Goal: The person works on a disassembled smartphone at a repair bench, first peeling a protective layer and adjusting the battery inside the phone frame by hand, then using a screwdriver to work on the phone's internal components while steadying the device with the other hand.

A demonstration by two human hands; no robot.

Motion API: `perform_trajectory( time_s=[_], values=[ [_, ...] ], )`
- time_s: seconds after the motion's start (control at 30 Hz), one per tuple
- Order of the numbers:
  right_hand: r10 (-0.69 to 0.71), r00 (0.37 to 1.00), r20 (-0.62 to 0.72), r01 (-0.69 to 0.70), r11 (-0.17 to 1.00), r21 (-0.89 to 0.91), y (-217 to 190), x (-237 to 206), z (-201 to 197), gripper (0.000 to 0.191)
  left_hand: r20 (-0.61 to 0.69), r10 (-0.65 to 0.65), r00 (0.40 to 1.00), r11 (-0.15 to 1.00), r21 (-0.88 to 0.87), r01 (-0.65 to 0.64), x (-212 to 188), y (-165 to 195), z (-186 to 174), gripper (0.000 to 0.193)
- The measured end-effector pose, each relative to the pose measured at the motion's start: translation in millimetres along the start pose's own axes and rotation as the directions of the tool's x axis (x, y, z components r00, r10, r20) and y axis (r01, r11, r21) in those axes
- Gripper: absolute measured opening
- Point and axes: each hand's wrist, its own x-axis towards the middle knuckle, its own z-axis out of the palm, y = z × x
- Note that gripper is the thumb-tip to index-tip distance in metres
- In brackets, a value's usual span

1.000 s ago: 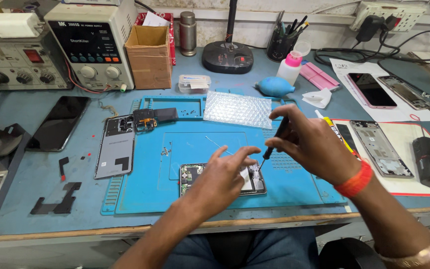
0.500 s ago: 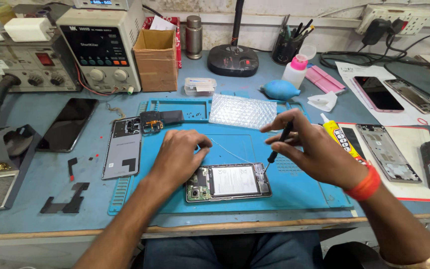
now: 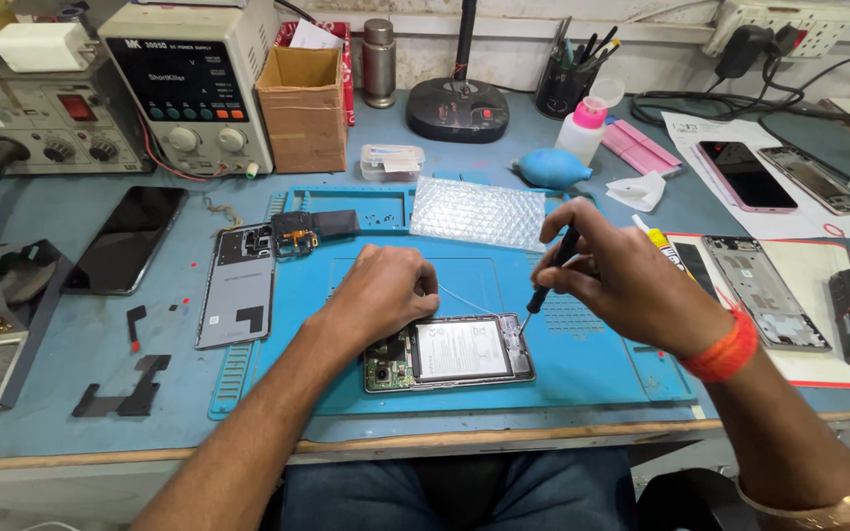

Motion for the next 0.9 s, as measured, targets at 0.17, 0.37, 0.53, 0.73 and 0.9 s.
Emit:
perform_trajectory(
  time_s=[0.17,0.37,0.53,0.73,0.9],
  values=[
    [-0.144,0.987,0.065,0.138,0.987,0.08,2,-1,1,0.03,0.01,-0.057,0.998,0.995,-0.08,0.058,4,-1,-1,0.022],
    [-0.079,0.997,0.002,0.079,0.993,-0.088,9,-3,4,0.033,-0.019,-0.001,1.0,1.0,-0.006,0.001,7,-2,5,0.018],
    [-0.14,0.99,-0.001,0.14,0.989,-0.042,9,-3,3,0.036,-0.004,0.0,1.0,1.0,0.005,0.0,10,0,5,0.018],
    [-0.076,0.997,0.022,0.078,0.987,-0.14,8,-5,1,0.031,0.007,-0.044,0.999,0.998,-0.04,0.044,6,7,1,0.018],
    [-0.343,0.939,0.009,0.341,0.937,0.082,11,-2,1,0.03,0.002,-0.098,0.995,0.98,-0.172,0.097,1,12,-7,0.018]
  ],
)
